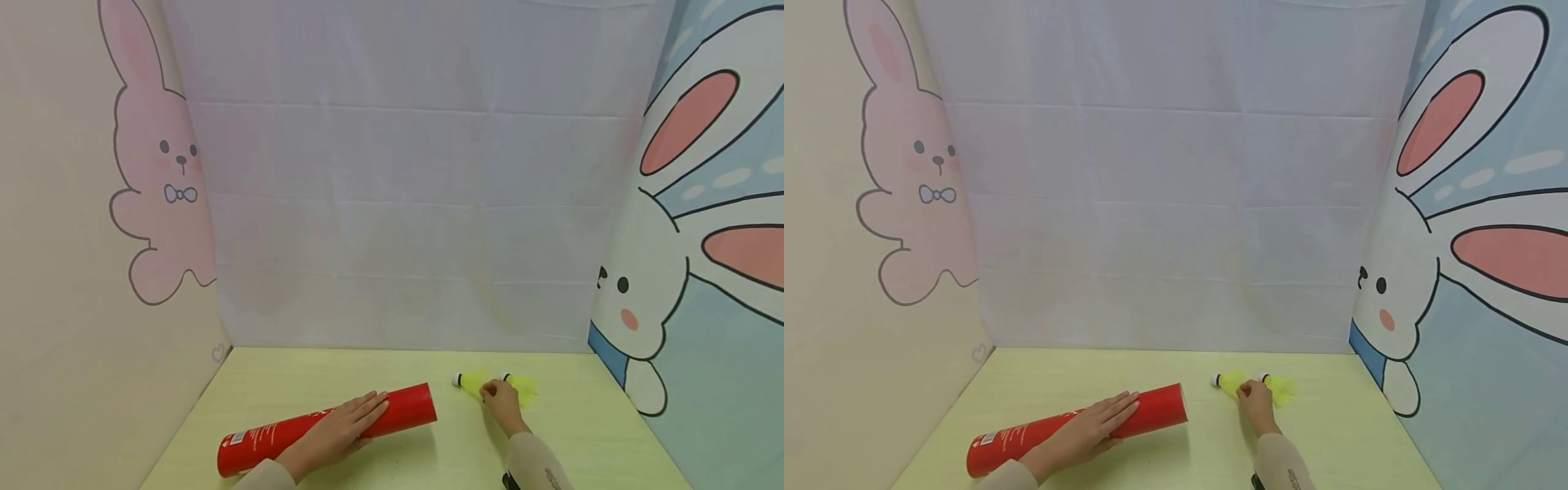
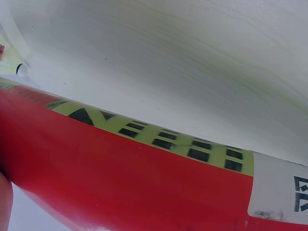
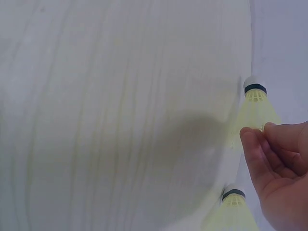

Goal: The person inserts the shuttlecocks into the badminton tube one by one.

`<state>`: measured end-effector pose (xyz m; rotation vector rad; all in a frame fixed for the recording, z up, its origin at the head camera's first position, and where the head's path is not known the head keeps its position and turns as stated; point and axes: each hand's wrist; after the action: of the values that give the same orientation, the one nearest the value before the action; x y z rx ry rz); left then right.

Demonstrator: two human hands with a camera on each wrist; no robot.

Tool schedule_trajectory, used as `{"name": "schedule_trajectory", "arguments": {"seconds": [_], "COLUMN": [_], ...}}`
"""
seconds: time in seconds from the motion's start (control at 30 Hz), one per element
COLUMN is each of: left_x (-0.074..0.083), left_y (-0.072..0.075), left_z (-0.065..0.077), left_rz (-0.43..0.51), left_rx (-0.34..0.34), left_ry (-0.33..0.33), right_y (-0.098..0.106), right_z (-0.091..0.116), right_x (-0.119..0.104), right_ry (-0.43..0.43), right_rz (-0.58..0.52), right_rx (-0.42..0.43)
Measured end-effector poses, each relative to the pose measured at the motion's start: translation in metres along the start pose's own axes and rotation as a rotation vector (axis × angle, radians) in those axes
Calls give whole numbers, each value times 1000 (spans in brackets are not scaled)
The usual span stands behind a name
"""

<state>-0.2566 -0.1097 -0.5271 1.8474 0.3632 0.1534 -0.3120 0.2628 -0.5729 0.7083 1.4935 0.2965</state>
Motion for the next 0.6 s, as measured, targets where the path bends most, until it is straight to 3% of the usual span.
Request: {"name": "schedule_trajectory", "arguments": {"seconds": [0.6], "left_x": [0], "left_y": [0], "left_z": [0], "left_rz": [2], "left_rx": [9], "left_ry": [-1], "right_y": [17], "right_z": [9], "right_x": [-16], "right_ry": [14], "right_rz": [-20], "right_rx": [-33]}}
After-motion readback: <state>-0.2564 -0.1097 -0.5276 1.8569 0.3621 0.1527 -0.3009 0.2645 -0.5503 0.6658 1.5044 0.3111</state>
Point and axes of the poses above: each hand's wrist, its own z-axis away from the middle knuckle, its own y-axis out of the back of the hand, x = y × z, and after that the axes turned 13 degrees about -y, right-handed
